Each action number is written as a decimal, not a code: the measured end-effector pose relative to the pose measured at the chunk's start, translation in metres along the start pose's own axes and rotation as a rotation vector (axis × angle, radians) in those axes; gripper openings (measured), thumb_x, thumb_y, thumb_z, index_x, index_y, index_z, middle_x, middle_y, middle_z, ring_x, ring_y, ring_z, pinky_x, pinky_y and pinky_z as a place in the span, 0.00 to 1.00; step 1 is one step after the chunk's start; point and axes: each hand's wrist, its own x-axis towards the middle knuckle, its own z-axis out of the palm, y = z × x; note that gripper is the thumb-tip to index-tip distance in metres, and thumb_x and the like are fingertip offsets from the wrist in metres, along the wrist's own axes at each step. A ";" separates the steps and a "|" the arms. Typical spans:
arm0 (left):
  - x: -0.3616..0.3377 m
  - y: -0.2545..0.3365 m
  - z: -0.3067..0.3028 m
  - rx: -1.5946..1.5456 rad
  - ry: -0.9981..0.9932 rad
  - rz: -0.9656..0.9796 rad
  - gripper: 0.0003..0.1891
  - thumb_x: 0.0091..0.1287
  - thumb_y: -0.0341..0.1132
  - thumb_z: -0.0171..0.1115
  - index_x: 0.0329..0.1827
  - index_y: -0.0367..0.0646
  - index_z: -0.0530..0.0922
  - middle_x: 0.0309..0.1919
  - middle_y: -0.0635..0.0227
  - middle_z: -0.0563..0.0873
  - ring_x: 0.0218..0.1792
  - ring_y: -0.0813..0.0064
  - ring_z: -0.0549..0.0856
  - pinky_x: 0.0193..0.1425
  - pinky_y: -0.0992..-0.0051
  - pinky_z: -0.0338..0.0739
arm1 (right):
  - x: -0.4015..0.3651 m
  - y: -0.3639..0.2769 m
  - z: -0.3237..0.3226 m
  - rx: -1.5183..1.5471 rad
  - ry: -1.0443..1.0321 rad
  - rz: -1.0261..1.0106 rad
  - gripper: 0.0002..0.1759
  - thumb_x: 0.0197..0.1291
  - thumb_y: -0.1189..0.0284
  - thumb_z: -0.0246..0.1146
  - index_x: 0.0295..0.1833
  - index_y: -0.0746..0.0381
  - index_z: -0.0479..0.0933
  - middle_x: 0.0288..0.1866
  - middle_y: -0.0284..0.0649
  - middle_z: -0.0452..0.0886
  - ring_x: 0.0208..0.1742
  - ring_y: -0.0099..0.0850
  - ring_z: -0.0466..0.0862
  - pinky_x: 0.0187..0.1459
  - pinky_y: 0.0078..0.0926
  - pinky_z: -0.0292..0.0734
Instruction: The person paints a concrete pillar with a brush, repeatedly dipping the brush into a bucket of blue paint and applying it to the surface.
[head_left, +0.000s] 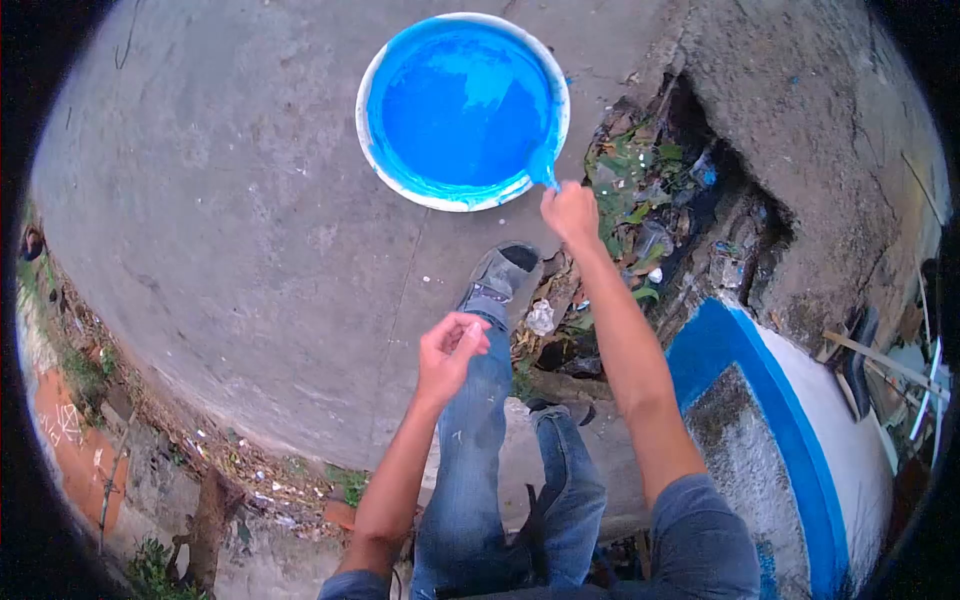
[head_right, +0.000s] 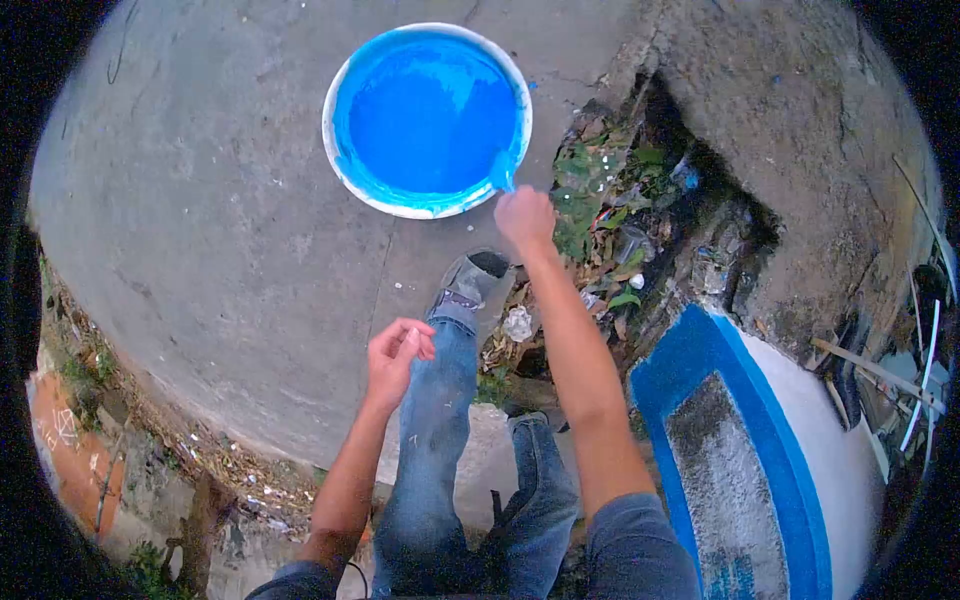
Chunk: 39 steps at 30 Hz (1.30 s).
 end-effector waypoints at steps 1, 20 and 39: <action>0.004 -0.001 -0.002 0.009 0.019 0.002 0.14 0.67 0.40 0.52 0.36 0.36 0.76 0.23 0.70 0.78 0.26 0.82 0.76 0.32 0.81 0.70 | 0.008 -0.006 0.003 -0.004 -0.014 0.007 0.15 0.51 0.67 0.54 0.29 0.69 0.78 0.29 0.58 0.79 0.34 0.56 0.79 0.40 0.46 0.76; -0.001 0.015 0.005 0.002 -0.047 -0.004 0.12 0.66 0.38 0.54 0.38 0.37 0.76 0.26 0.69 0.79 0.28 0.82 0.77 0.35 0.81 0.72 | 0.005 0.034 -0.002 0.149 -0.011 -0.066 0.21 0.51 0.59 0.59 0.33 0.71 0.79 0.27 0.55 0.79 0.29 0.45 0.82 0.34 0.39 0.75; -0.179 0.054 0.171 0.451 -0.410 0.312 0.14 0.68 0.39 0.49 0.35 0.36 0.76 0.23 0.70 0.78 0.25 0.81 0.76 0.31 0.81 0.71 | -0.426 0.179 -0.265 1.879 0.406 0.032 0.09 0.57 0.72 0.58 0.35 0.69 0.77 0.17 0.28 0.67 0.16 0.16 0.64 0.18 0.15 0.53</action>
